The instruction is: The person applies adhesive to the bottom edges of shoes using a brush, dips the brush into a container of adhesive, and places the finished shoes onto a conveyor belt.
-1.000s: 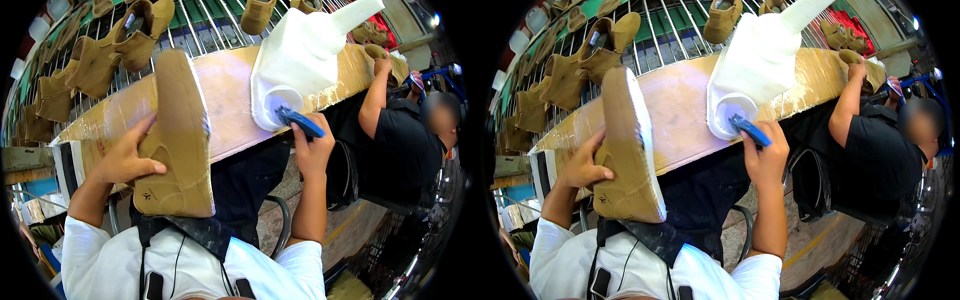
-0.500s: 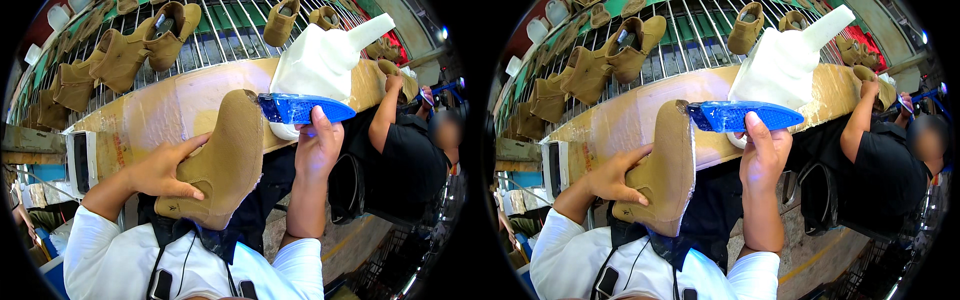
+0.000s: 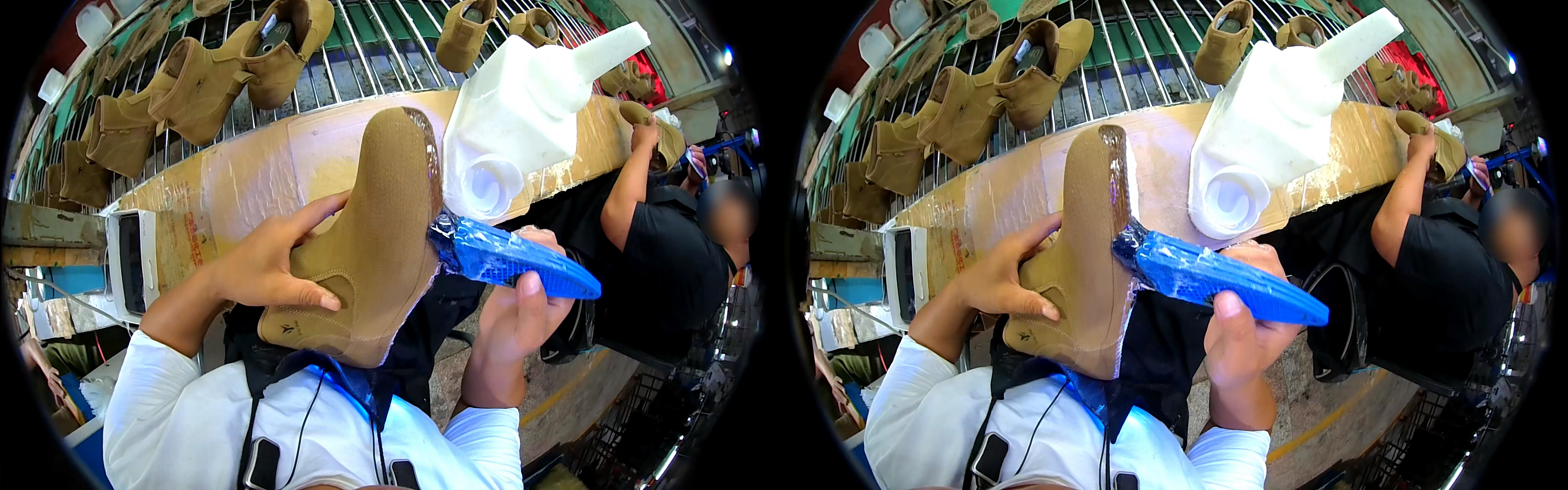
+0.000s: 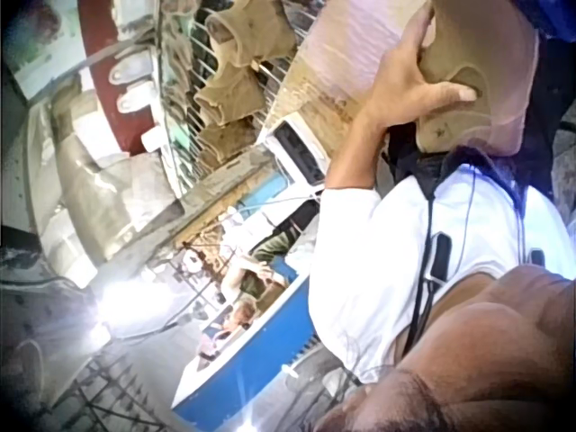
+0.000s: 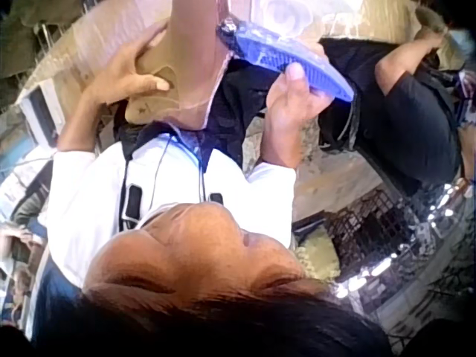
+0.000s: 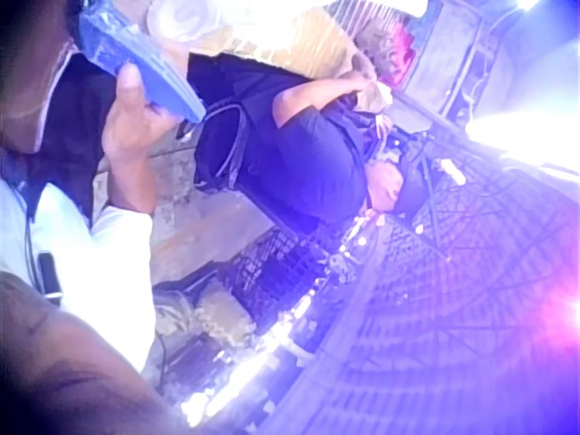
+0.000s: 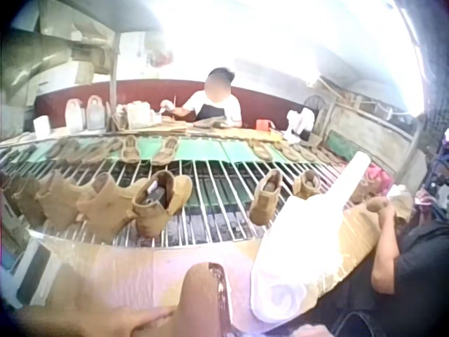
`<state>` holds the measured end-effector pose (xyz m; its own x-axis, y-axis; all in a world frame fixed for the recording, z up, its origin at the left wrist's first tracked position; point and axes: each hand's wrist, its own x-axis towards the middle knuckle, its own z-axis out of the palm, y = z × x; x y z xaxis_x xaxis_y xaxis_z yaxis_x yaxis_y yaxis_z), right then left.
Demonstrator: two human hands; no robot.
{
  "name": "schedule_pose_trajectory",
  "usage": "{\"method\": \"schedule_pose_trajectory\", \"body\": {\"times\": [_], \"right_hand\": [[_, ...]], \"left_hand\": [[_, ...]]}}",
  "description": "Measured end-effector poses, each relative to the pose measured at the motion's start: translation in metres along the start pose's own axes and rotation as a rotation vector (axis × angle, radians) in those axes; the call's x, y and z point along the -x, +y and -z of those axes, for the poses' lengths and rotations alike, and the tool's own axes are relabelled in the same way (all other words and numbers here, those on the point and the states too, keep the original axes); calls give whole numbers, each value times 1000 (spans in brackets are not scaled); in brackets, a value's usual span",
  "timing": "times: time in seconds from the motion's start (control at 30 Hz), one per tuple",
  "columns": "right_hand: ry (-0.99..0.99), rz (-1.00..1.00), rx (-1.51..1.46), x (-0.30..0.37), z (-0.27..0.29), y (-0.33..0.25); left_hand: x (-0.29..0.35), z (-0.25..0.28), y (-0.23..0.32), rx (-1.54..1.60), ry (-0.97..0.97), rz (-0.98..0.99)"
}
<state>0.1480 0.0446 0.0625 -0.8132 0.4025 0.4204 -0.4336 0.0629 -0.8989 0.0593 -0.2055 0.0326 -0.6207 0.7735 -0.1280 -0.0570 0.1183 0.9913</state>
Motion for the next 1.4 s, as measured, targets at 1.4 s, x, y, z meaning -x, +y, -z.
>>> {"method": "schedule_pose_trajectory", "body": {"times": [1.4], "right_hand": [[-277,317,421,-3,10,-21]], "left_hand": [[-11,-5,8,463,132,19]]}}
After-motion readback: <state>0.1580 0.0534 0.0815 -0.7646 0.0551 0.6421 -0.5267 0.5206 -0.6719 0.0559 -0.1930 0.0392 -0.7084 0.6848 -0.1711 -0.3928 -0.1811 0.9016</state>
